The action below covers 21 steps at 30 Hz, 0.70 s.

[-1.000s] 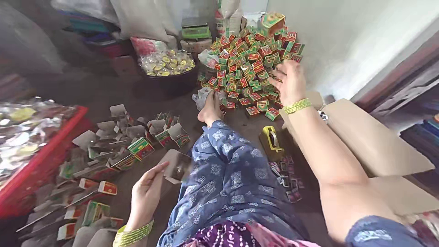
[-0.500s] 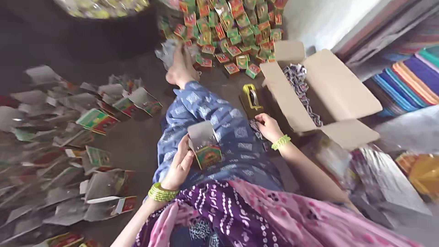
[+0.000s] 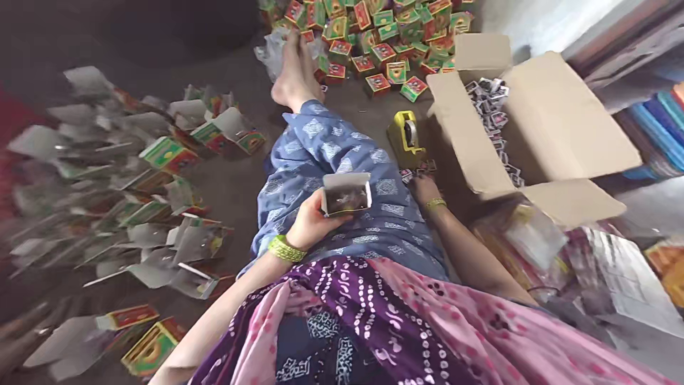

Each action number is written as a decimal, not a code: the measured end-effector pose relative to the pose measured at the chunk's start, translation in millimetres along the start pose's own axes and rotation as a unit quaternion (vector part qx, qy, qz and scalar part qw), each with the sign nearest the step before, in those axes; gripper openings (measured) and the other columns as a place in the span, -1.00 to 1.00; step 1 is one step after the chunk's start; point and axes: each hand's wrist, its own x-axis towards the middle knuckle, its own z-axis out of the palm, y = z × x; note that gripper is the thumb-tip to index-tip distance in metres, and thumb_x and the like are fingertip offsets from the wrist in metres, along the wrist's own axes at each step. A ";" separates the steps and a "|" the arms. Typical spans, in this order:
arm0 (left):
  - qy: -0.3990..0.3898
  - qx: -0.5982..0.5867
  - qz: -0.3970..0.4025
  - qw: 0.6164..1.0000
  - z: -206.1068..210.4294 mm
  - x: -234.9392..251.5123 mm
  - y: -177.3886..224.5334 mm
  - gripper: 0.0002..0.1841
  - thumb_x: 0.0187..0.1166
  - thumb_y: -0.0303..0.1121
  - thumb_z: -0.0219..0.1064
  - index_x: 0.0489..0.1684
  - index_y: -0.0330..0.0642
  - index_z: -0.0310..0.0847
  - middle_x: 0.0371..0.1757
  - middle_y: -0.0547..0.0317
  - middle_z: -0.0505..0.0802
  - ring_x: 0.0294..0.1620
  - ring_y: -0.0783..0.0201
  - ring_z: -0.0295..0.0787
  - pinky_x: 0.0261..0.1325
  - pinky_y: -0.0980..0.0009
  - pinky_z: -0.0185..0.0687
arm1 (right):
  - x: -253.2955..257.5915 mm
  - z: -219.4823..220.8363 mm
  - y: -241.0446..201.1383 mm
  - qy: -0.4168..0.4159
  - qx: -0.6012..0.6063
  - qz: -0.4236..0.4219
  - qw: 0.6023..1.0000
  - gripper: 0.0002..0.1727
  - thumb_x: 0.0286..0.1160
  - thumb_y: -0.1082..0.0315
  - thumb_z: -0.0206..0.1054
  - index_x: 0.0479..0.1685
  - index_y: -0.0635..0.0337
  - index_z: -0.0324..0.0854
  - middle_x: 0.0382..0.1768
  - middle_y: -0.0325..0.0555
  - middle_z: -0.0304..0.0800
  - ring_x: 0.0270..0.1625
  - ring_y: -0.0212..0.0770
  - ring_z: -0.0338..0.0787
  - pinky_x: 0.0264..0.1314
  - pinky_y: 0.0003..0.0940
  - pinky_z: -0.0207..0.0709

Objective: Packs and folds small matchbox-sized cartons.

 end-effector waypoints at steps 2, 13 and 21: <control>0.014 -0.013 -0.010 1.000 -2.8 -3.4 -8.2 -0.29 0.12 -0.50 0.74 0.33 -0.49 0.52 0.21 -0.04 0.85 0.29 0.14 0.81 0.47 0.11 0.72 | 4.0 0.0 -2.1 0.022 0.013 -0.007 1.000 -0.60 0.63 0.22 0.28 0.19 0.39 0.73 0.30 0.41 0.70 0.43 0.38 0.65 0.54 0.32 0.43; 0.097 0.030 -0.073 0.992 -7.2 -0.9 -16.4 -0.33 0.14 -0.44 0.74 0.32 -0.36 0.58 0.14 0.06 0.89 0.21 0.23 0.85 0.40 0.19 0.77 | -107.6 -92.4 -147.5 0.230 0.298 -0.380 0.845 -0.64 0.60 0.31 0.43 0.33 0.16 0.73 -0.01 -0.12 0.88 -0.17 -0.35 0.84 -0.16 -0.37 0.79; 0.086 0.113 -0.041 0.989 -9.2 -7.4 -11.7 -0.41 0.22 -0.31 0.69 0.24 -0.38 0.64 0.07 0.08 0.90 0.14 0.38 0.84 0.35 0.32 0.74 | -129.0 -54.2 -205.5 0.163 0.182 -0.396 0.885 -0.75 0.53 0.10 0.44 -0.10 0.09 0.83 -0.29 -0.25 0.92 -0.20 -0.36 0.88 -0.03 -0.32 0.79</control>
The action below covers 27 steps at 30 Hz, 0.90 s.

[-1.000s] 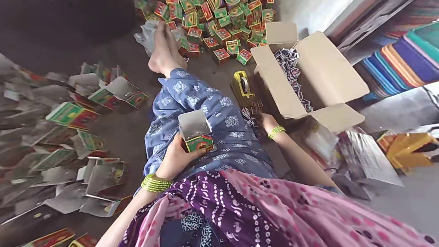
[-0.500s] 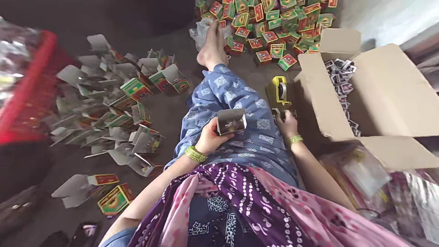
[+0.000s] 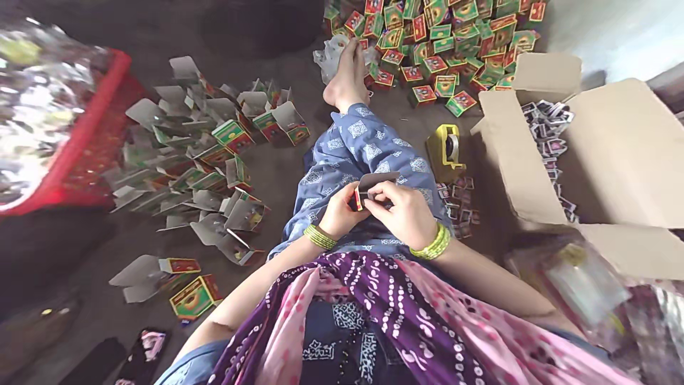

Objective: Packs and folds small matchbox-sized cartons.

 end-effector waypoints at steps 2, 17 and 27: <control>0.001 0.024 0.001 1.000 -0.4 -0.8 -1.2 -0.43 0.24 -0.29 0.66 0.22 -0.37 0.66 0.04 0.08 0.90 0.13 0.39 0.83 0.34 0.33 0.74 | -1.7 4.6 -1.9 -0.013 -0.018 -0.030 0.999 -0.73 0.63 0.14 0.34 -0.08 0.10 0.87 -0.22 -0.24 0.95 -0.12 -0.33 0.90 0.10 -0.32 0.77; 0.009 -0.027 0.050 0.998 -1.0 -1.0 -0.5 -0.20 0.37 -0.32 0.59 0.52 -0.59 0.24 0.25 -0.15 0.79 0.30 0.25 0.78 0.45 0.24 0.69 | -3.2 -2.4 6.6 0.057 -0.057 -0.112 0.990 -0.74 0.54 0.08 0.44 -0.13 0.05 0.89 -0.06 -0.04 0.81 0.06 -0.10 0.76 0.17 -0.21 0.68; 0.001 -0.152 0.102 0.983 -1.0 -7.6 6.0 -0.02 0.36 -0.38 0.63 0.71 -0.49 -0.04 0.43 -0.15 0.68 0.33 0.18 0.77 0.41 0.19 0.77 | -8.9 2.0 60.3 -0.056 0.310 0.014 0.949 -0.14 0.56 0.02 0.46 0.76 0.33 0.25 0.43 0.15 0.67 0.36 -0.16 0.75 0.38 -0.24 0.71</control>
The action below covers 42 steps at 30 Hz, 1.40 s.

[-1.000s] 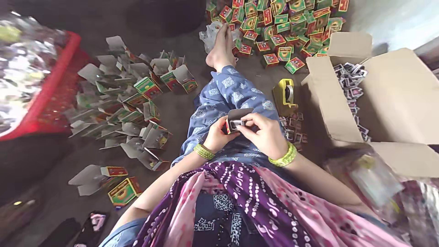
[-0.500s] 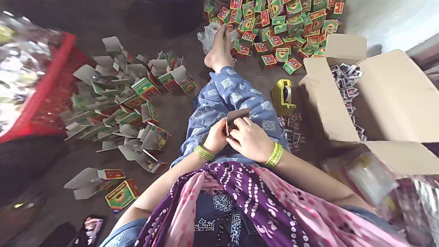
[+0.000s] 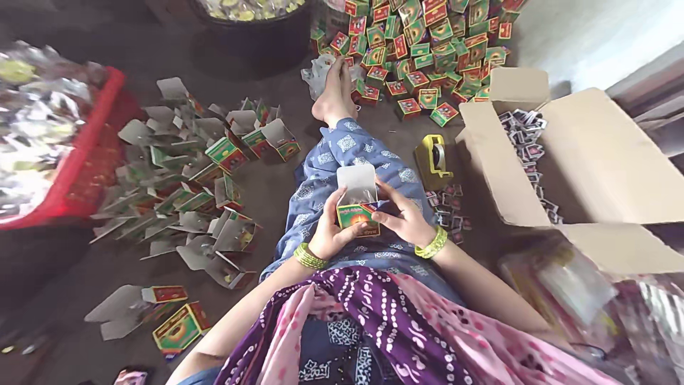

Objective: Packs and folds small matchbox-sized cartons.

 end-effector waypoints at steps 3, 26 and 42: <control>0.002 -0.019 -0.001 1.000 -1.5 -1.0 0.8 -0.21 0.30 -0.41 0.66 0.50 -0.39 0.23 0.26 0.01 0.78 0.19 0.24 0.83 0.30 0.22 0.82 | 0.4 3.0 4.1 -0.033 -0.058 -0.061 0.996 -0.18 0.66 -0.08 0.34 0.68 0.41 0.34 0.38 0.17 0.71 0.37 -0.18 0.75 0.48 -0.23 0.65; -0.088 -0.044 -0.072 0.993 -0.1 -0.2 -1.5 0.02 0.06 -0.40 0.79 0.51 -0.26 0.04 0.16 -0.07 0.82 0.15 0.09 0.87 0.28 0.07 0.82 | 0.5 -5.8 -29.7 -0.028 -0.065 -0.040 0.997 -0.76 0.39 0.26 0.62 -0.10 0.22 0.89 -0.03 -0.12 0.93 0.11 -0.32 0.87 0.25 -0.33 0.78; -0.092 -0.041 -0.077 0.992 -0.5 -1.6 -3.1 0.02 0.07 -0.35 0.81 0.54 -0.30 0.09 0.20 -0.07 0.81 0.16 0.14 0.87 0.28 0.12 0.83 | -1.8 -11.4 -39.7 -0.119 -0.224 -0.104 0.962 -0.63 0.66 0.32 0.16 0.21 0.03 0.86 0.04 -0.04 0.79 0.17 -0.20 0.70 0.29 -0.26 0.60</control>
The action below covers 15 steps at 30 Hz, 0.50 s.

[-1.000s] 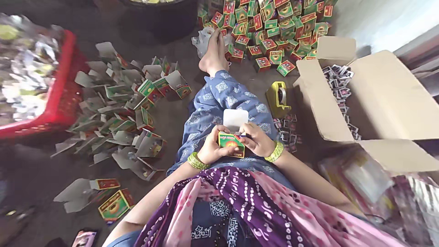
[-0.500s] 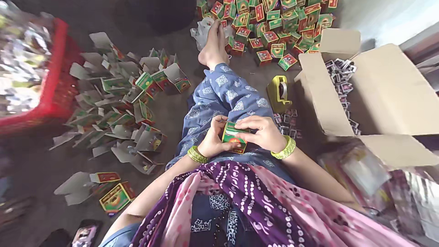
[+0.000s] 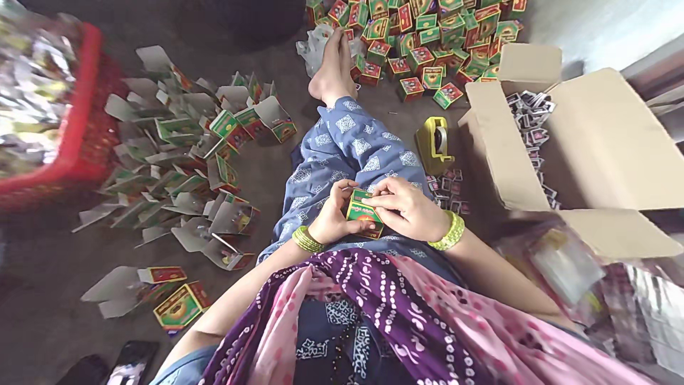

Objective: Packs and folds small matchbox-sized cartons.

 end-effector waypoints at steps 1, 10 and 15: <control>0.006 0.000 -0.001 1.000 0.0 -0.1 0.0 0.00 0.09 -0.36 0.80 0.53 -0.31 0.10 0.19 -0.07 0.81 0.16 0.13 0.87 0.28 0.11 0.83 | -3.3 2.7 -0.5 0.012 -0.018 -0.002 1.000 -0.63 0.68 0.33 0.15 0.25 0.04 0.83 0.06 -0.05 0.82 0.20 -0.19 0.73 0.34 -0.27 0.61; 0.002 0.032 0.001 0.999 1.5 0.1 1.8 -0.34 0.43 -0.26 0.61 0.40 -0.38 0.37 0.19 -0.02 0.81 0.11 0.22 0.86 0.21 0.21 0.85 | -26.4 7.7 11.1 0.074 0.038 0.033 0.996 -0.65 0.74 0.34 0.24 0.36 0.28 0.71 0.34 0.01 0.82 0.48 -0.14 0.74 0.64 -0.15 0.56; 0.052 -0.024 -0.051 0.997 -0.2 0.4 5.4 -0.51 0.58 -0.33 0.40 0.37 -0.33 0.33 0.14 0.05 0.81 0.02 0.23 0.87 0.07 0.22 0.88 | -42.5 -33.1 97.7 0.244 -0.046 0.342 0.906 -0.64 0.75 0.22 0.23 0.32 0.21 0.69 0.20 -0.01 0.84 0.21 -0.16 0.84 0.33 -0.12 0.72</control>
